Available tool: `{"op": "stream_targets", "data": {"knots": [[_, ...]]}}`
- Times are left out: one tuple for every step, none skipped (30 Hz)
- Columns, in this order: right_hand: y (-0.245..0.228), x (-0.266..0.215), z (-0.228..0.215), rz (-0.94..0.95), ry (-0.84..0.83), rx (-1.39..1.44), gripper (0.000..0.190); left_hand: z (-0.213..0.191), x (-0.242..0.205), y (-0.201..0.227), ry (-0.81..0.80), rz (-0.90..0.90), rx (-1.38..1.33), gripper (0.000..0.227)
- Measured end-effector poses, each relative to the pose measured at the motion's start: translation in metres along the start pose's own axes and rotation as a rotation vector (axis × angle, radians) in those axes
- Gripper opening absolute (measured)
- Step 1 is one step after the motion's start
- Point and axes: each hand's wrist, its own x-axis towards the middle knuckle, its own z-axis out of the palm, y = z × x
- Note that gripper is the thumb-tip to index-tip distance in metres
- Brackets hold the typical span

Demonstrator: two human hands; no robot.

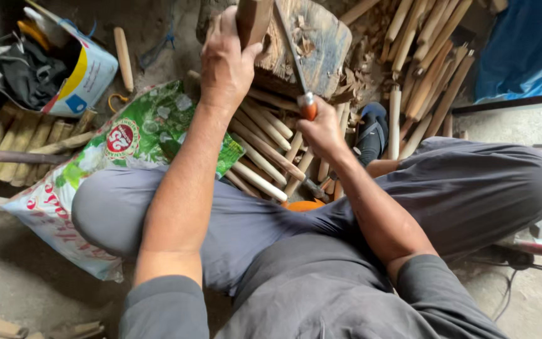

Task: The person sits on the floor and uses a knife to carve a small piece of wood held against a larger wooden block. The person repeatedly shaves off wood shavings and rotates the piece to work on different sides.

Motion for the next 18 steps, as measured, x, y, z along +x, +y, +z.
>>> {"op": "stream_targets", "data": {"knots": [[-0.020, 0.011, -0.006, 0.021, 0.015, 0.053, 0.018, 0.001, 0.012, -0.004, 0.037, 0.026, -0.010, 0.055], [-0.039, 0.015, -0.013, -0.292, 0.103, -0.023, 0.014, 0.004, 0.024, -0.008, 0.074, 0.052, -0.021, 0.060], [-0.053, 0.007, -0.021, -0.572, 0.161, -0.106, 0.019, 0.008, 0.021, -0.009, 0.090, 0.044, -0.033, 0.064], [-0.064, 0.007, -0.027, -0.648, 0.209, 0.013, 0.019, 0.014, 0.020, -0.014, 0.095, 0.048, -0.024, 0.063], [-0.067, 0.000, -0.032, -0.694, 0.249, 0.131, 0.018, 0.020, 0.010, -0.020, 0.080, 0.029, -0.018, 0.063], [-0.065, -0.008, -0.030, -0.730, 0.267, 0.229, 0.017, 0.026, -0.003, -0.024, 0.064, 0.012, -0.012, 0.063], [-0.065, 0.001, -0.025, -0.807, 0.293, 0.332, 0.017, 0.030, -0.001, -0.027, 0.062, -0.005, -0.020, 0.065], [-0.061, 0.009, -0.022, -0.883, 0.319, 0.436, 0.017, 0.031, 0.002, -0.029, 0.060, -0.021, -0.029, 0.066], [-0.053, 0.016, -0.011, -0.872, 0.390, 0.111, 0.015, 0.028, 0.003, -0.029, 0.059, -0.040, -0.037, 0.068], [-0.041, 0.020, 0.002, -0.847, 0.457, -0.215, 0.017, 0.023, 0.004, -0.027, 0.057, -0.043, -0.015, 0.066], [-0.024, 0.019, 0.014, -0.602, 0.308, -0.293, 0.015, 0.018, 0.002, -0.021, 0.048, -0.046, 0.002, 0.065], [-0.008, 0.021, 0.022, -0.355, 0.158, -0.363, 0.021, 0.012, 0.003, -0.014, 0.038, -0.050, 0.019, 0.063], [0.003, 0.026, 0.027, -0.364, 0.153, -0.280, 0.021, 0.005, 0.014, -0.011, 0.056, -0.028, 0.025, 0.064], [0.012, 0.034, 0.031, -0.375, 0.148, -0.198, 0.022, -0.002, 0.024, -0.008, 0.074, -0.006, 0.030, 0.064], [0.021, 0.041, 0.031, -0.214, 0.099, -0.114, 0.020, -0.007, 0.021, -0.006, 0.083, -0.017, 0.041, 0.065], [0.029, 0.045, 0.030, -0.053, 0.048, -0.032, 0.018, -0.010, 0.024, -0.011, 0.024, -0.156, -0.024, 0.062], [0.042, 0.032, 0.029, 0.140, -0.010, 0.049, 0.017, -0.009, 0.014, -0.016, -0.060, -0.314, -0.093, 0.059], [0.051, 0.015, 0.027, 0.054, 0.047, -0.069, 0.023, -0.008, -0.001, -0.020, -0.145, -0.472, -0.161, 0.056]]}}
